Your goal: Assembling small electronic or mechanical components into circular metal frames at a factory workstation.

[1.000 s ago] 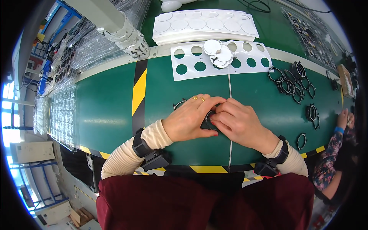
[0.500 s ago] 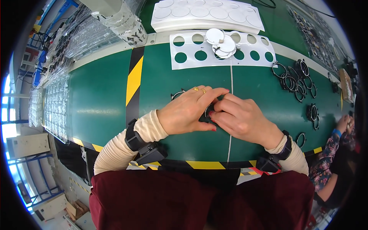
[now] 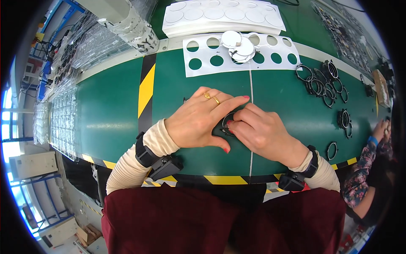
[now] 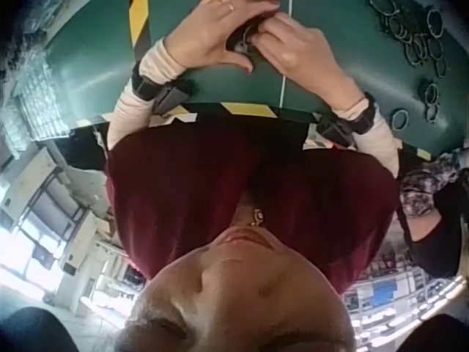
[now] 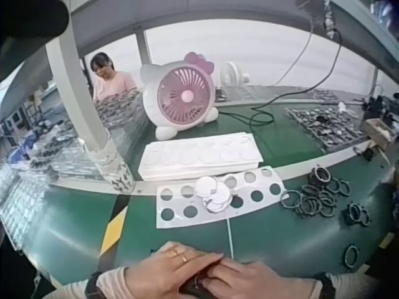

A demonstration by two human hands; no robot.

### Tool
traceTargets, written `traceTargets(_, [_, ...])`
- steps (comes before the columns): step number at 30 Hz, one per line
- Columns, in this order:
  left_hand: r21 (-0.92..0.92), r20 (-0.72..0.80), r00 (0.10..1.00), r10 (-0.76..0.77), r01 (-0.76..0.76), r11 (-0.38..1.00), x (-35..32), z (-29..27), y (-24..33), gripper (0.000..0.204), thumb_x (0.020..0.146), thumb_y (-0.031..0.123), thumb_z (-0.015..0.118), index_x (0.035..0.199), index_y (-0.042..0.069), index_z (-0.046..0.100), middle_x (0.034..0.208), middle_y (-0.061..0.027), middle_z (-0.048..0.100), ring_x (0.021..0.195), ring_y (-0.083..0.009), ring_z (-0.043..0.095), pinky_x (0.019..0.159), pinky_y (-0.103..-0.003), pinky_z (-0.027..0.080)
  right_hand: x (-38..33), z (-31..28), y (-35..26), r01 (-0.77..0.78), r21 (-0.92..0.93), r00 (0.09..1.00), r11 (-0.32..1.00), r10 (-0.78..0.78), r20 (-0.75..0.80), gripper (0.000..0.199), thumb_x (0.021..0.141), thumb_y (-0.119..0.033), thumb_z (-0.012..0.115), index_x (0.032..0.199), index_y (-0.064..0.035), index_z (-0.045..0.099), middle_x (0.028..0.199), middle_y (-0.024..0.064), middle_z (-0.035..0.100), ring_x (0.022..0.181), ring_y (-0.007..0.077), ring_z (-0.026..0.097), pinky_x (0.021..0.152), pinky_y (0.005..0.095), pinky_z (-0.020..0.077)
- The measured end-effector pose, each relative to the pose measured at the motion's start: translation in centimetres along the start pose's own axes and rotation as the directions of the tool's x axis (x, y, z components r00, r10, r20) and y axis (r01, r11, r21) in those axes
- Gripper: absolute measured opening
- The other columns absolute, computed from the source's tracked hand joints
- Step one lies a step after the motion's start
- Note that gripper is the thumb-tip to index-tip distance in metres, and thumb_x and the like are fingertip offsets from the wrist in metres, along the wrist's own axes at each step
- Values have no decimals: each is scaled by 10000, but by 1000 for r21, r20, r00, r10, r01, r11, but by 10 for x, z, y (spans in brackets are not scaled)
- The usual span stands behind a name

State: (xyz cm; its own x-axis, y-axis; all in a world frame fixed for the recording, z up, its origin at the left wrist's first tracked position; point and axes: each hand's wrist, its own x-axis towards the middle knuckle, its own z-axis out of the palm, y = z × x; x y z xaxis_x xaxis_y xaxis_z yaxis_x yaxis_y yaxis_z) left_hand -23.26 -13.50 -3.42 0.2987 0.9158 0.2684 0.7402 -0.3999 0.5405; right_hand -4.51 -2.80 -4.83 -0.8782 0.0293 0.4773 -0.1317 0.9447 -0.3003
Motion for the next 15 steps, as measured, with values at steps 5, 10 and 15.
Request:
traceTargets(5, [18,1,999,-43,43,999,0,2,0,905,618,246,856,1405,73,444,1000,-71,630,1003,-266,581,966,-394,376,4,0,-2,-37,-29,998,999,35,-54,123,709,-36,722,820,-35,670,855,42,597,794,188,592,522,290,477])
traceTargets(10, [57,-40,999,-17,19,998,2,-3,-2,882,630,257,840,1405,108,445,1019,-47,627,998,-246,575,948,-390,386,6,-1,4,-61,-67,998,996,59,-26,127,713,-32,718,831,-32,670,851,45,596,786,186,592,524,289,475])
traceTargets(15, [151,-37,998,-54,59,987,1,-10,-5,867,652,217,832,1416,109,436,1033,-47,653,1010,-242,587,960,-381,382,5,0,5,-94,-59,995,994,93,-25,125,719,-24,726,827,-26,663,842,46,589,774,184,587,520,288,468])
